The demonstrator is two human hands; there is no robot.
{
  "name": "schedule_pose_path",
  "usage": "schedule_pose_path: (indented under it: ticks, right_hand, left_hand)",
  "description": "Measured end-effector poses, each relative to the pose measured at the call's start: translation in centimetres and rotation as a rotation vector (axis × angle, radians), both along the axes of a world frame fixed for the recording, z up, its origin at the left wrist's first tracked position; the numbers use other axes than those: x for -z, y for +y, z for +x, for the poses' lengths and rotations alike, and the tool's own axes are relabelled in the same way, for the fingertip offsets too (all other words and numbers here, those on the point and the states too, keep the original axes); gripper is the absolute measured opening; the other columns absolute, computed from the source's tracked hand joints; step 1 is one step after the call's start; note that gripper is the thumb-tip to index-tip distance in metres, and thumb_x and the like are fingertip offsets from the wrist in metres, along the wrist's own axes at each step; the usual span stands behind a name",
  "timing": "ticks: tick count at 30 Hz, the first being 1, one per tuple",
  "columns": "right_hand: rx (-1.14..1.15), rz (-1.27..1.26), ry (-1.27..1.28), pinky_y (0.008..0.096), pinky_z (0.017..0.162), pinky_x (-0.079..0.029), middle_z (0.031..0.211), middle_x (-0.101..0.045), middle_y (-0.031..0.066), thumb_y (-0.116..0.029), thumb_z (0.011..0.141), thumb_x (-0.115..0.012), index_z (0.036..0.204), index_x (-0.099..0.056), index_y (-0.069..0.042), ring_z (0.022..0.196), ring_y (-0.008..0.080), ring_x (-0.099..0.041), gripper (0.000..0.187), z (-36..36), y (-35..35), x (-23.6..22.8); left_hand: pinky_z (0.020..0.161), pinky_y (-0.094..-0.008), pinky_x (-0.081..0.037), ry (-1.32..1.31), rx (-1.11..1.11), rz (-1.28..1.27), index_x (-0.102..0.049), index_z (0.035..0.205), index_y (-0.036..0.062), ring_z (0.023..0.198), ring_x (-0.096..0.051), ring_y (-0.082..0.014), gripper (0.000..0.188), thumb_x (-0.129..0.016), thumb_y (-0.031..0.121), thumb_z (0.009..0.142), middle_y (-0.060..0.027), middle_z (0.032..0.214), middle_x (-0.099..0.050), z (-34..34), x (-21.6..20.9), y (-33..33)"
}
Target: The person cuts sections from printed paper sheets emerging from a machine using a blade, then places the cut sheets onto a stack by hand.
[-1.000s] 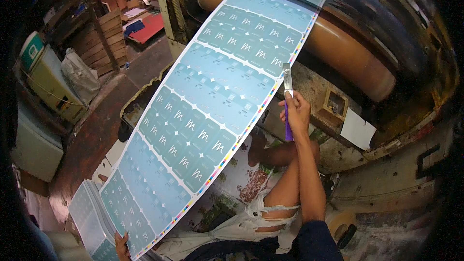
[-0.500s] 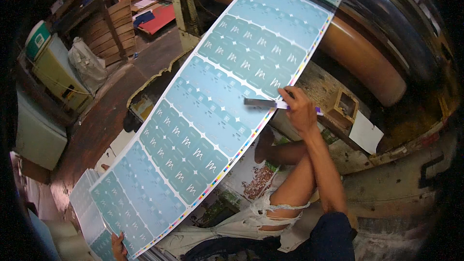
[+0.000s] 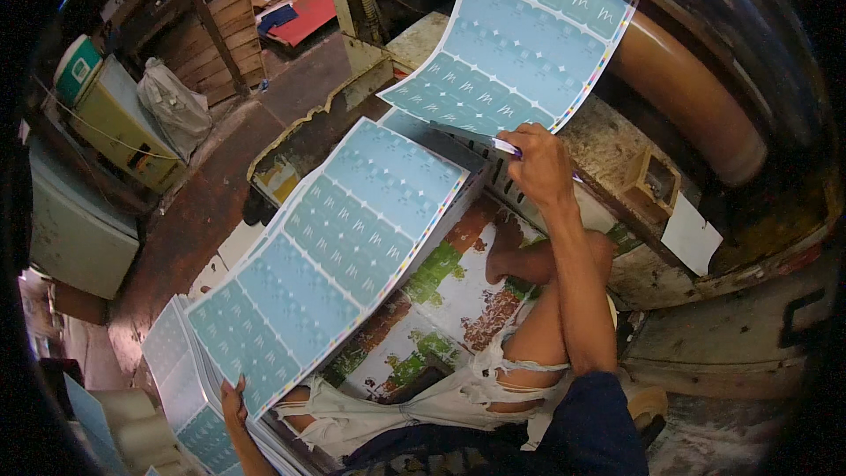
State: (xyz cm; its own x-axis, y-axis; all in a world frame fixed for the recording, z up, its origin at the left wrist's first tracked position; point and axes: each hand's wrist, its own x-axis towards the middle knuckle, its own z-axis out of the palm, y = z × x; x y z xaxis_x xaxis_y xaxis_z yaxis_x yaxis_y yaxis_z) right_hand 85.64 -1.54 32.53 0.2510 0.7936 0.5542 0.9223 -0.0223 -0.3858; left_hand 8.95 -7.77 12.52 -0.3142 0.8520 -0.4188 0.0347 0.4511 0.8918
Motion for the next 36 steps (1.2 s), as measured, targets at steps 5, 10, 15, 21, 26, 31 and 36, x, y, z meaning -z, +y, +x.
schedule_pose_path:
  ticks: [5, 10, 15, 21, 26, 31, 36]
  right_hand:
    - [-0.023, -0.022, 0.04, 0.0417, 0.071, -0.05, 0.081, -0.066, 0.0143, 0.002, 0.065, -0.059, 0.094, -0.074, -0.008, 0.078, 0.034, -0.062, 0.034, -1.3, -0.1, -0.8]
    - [-0.076, 0.006, 0.108, 0.0402, 0.066, -0.05, 0.077, -0.066, 0.015, 0.002, 0.069, -0.061, 0.09, -0.074, -0.008, 0.071, 0.0333, -0.064, 0.027, -2.3, 0.3, -1.4]
    - [-0.065, -0.033, 0.119, 0.0376, 0.065, -0.05, 0.078, -0.067, 0.0157, 0.002, 0.07, -0.061, 0.09, -0.074, -0.006, 0.07, 0.0325, -0.064, 0.025, -2.3, -0.2, -1.6]
    - [-0.319, -0.175, 0.263, 0.0352, 0.062, -0.049, 0.074, -0.065, 0.0154, 0.001, 0.064, -0.057, 0.089, -0.074, -0.006, 0.066, 0.0289, -0.064, 0.031, -2.2, -0.8, -0.9]
    - [-0.704, -0.438, 0.346, 0.0386, 0.056, -0.047, 0.066, -0.063, 0.016, -0.012, 0.069, -0.063, 0.078, -0.071, -0.006, 0.059, 0.031, -0.062, 0.013, -4.6, -0.4, -1.3]
    - [-0.934, -0.549, 0.311, 0.0428, 0.055, -0.046, 0.06, -0.058, 0.0185, -0.017, 0.069, -0.066, 0.072, -0.068, -0.004, 0.058, 0.0377, -0.058, 0.013, -5.8, -0.1, -1.1]
    - [-1.091, -0.613, 0.255, 0.045, 0.055, -0.045, 0.057, -0.056, 0.0196, -0.02, 0.07, -0.066, 0.067, -0.065, -0.002, 0.059, 0.0386, -0.057, 0.018, -6.2, 0.7, 1.5]
  left_hand:
    - [0.091, -0.032, -0.047, -0.153, 0.087, 0.044, -0.047, 0.132, -0.0007, 0.103, -0.058, -0.0203, 0.044, -0.063, 0.001, 0.09, -0.0095, 0.12, -0.06, 9.1, 3.2, 6.5]
    - [0.093, -0.0346, -0.046, 0.169, 0.15, 0.23, -0.041, 0.135, -0.0057, 0.108, -0.056, -0.0254, 0.064, -0.074, 0.013, 0.083, -0.0164, 0.124, -0.056, 12.5, 5.9, 9.6]
    - [0.1, -0.0435, -0.043, 1.304, 0.372, 0.354, -0.013, 0.146, -0.0077, 0.126, -0.043, -0.0436, 0.13, -0.094, 0.035, 0.055, -0.0369, 0.146, -0.021, 20.6, 6.3, 8.9]
    - [0.106, -0.0444, -0.04, 1.016, 0.518, -0.007, 0.017, 0.148, -0.0001, 0.138, -0.017, -0.0547, 0.164, -0.098, 0.034, 0.036, -0.0485, 0.144, 0.009, 23.6, 5.1, 5.6]
    - [0.111, -0.0413, -0.035, 1.061, 0.508, 0.049, 0.016, 0.148, 0.0004, 0.139, -0.013, -0.0536, 0.162, -0.097, 0.033, 0.037, -0.0472, 0.145, 0.003, 22.0, 5.2, 3.9]
    - [0.104, -0.0592, -0.033, 1.488, 0.631, -0.103, -0.001, 0.151, -0.0013, 0.138, -0.03, -0.0458, 0.144, -0.093, 0.048, 0.051, -0.0404, 0.15, -0.004, 26.9, 2.2, 5.5]
    - [0.09, -0.0461, -0.052, -0.694, 0.463, -0.163, -0.036, 0.139, -0.0036, 0.116, -0.055, -0.0319, 0.076, -0.072, 0.037, 0.085, -0.023, 0.13, -0.052, 43.9, -9.1, 9.5]
